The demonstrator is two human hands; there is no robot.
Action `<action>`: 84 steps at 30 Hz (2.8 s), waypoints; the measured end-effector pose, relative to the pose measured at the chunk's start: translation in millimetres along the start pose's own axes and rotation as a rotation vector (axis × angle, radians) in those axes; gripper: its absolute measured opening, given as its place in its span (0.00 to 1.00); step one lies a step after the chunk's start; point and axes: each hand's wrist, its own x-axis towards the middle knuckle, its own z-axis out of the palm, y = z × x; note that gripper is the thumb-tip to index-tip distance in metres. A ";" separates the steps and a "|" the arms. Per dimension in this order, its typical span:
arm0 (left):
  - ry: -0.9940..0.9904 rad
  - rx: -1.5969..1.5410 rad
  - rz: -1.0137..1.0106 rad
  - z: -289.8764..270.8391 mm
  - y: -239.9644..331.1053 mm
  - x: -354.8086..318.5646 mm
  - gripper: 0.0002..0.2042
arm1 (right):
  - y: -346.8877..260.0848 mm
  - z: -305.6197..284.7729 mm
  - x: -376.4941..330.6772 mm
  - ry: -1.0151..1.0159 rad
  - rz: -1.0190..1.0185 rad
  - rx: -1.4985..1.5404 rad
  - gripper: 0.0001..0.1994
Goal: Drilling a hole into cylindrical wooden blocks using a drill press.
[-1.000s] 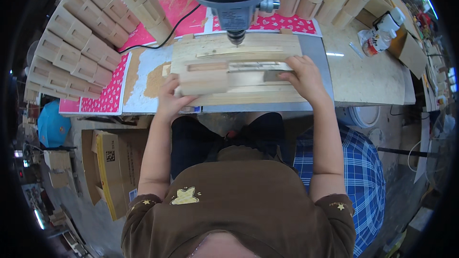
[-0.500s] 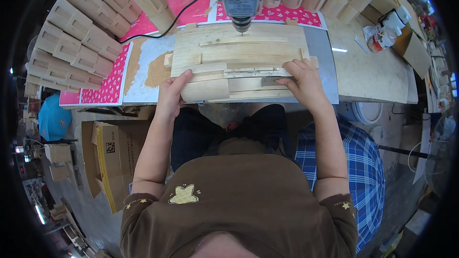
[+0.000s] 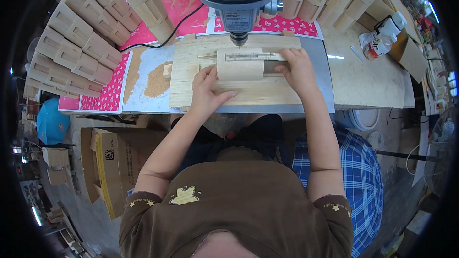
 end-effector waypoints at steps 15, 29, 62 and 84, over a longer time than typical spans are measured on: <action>-0.017 0.189 -0.127 1.4 -46.2 7.1 0.33 | -1.5 -39.6 63.5 0.446 -0.019 0.656 0.18; -0.041 0.195 -0.161 1.3 -49.2 5.1 0.33 | -78.9 -102.5 58.8 0.437 -0.109 0.152 0.09; -0.050 0.205 -0.117 29.7 -24.9 16.0 0.24 | -75.6 -108.8 77.0 0.436 -0.142 0.204 0.10; -0.049 0.243 -0.104 24.9 -28.5 10.0 0.30 | -86.4 -83.8 75.1 0.635 -0.165 0.363 0.12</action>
